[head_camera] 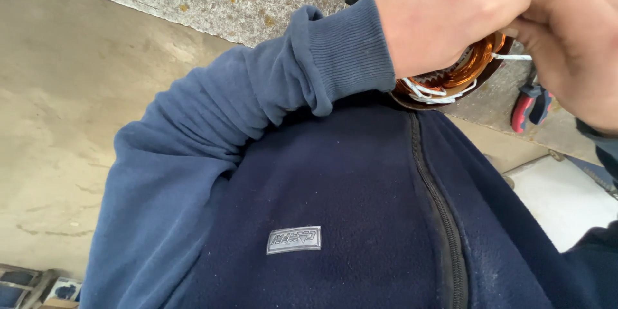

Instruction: Repairing an electric motor by organizing and securing copper wires inside the stator.

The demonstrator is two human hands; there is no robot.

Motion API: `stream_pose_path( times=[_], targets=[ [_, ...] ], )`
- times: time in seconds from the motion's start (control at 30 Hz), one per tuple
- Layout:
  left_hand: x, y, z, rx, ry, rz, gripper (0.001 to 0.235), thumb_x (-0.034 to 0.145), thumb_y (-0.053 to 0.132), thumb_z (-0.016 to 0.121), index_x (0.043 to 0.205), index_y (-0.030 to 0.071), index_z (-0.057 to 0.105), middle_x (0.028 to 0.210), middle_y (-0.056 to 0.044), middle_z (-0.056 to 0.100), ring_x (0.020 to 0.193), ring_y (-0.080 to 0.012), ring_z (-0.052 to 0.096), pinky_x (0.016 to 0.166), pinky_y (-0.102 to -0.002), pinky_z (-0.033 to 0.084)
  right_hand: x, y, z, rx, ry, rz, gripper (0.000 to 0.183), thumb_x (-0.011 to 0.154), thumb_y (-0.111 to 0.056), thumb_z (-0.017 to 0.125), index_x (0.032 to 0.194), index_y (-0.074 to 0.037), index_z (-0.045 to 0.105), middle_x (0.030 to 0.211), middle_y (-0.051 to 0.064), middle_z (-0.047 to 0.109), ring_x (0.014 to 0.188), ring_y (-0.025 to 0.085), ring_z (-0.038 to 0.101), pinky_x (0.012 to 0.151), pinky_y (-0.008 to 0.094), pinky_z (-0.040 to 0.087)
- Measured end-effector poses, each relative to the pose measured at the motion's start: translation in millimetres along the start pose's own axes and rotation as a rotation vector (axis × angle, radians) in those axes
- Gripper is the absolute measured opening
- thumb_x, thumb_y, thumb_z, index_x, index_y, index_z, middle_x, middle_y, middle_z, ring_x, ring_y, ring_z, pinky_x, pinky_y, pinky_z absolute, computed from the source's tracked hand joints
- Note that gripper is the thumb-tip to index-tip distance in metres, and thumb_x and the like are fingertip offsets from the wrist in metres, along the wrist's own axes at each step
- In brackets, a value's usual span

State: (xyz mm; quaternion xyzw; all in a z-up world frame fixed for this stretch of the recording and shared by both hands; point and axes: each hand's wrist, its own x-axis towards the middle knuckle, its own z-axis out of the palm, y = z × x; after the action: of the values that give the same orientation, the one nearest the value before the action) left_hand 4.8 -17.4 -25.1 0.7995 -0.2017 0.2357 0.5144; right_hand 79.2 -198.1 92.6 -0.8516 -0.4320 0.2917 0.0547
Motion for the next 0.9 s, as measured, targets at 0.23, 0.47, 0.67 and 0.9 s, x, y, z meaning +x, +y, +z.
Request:
stream_pose_path(
  times=[0.23,0.47,0.67,0.9],
  targets=[
    [2,10,-14,0.089,0.002,-0.046,0.011,0.090,0.014,0.061,0.098,0.007,0.065,0.104,-0.002,0.062,0.094,-0.0207,0.065,0.076,-0.035,0.053,-29,30,4,0.466,0.068,0.139,0.025,0.110,-0.008,0.066,0.127,0.009,0.059,0.102,0.015,0.067,0.093,0.016,0.067,0.082,0.028,0.054],
    [-3,2,-8,-0.208,-0.033,-0.267,0.013,0.096,0.020,0.075,0.095,0.010,0.067,0.095,-0.002,0.064,0.088,-0.0243,0.067,0.076,-0.042,0.051,-20,11,-10,0.475,-0.038,0.351,0.012,0.110,-0.005,0.063,0.114,0.006,0.066,0.084,0.009,0.067,0.069,0.012,0.063,0.062,0.026,0.050],
    [3,3,-17,-0.264,-0.025,-0.186,0.018,0.092,0.017,0.077,0.094,0.007,0.062,0.102,-0.002,0.062,0.093,-0.0255,0.065,0.076,-0.044,0.051,-4,-18,-26,0.166,0.027,0.154,0.013,0.097,0.000,0.073,0.106,0.009,0.071,0.078,0.015,0.065,0.061,0.017,0.059,0.055,0.030,0.046],
    [5,4,-18,-0.190,-0.061,-0.198,0.018,0.092,0.019,0.076,0.098,0.007,0.064,0.110,-0.002,0.061,0.103,-0.0250,0.063,0.077,-0.040,0.055,-6,-16,-25,0.026,0.091,-0.001,0.012,0.094,0.004,0.084,0.101,0.006,0.074,0.076,0.016,0.062,0.059,0.024,0.058,0.056,0.034,0.045]
  ],
)
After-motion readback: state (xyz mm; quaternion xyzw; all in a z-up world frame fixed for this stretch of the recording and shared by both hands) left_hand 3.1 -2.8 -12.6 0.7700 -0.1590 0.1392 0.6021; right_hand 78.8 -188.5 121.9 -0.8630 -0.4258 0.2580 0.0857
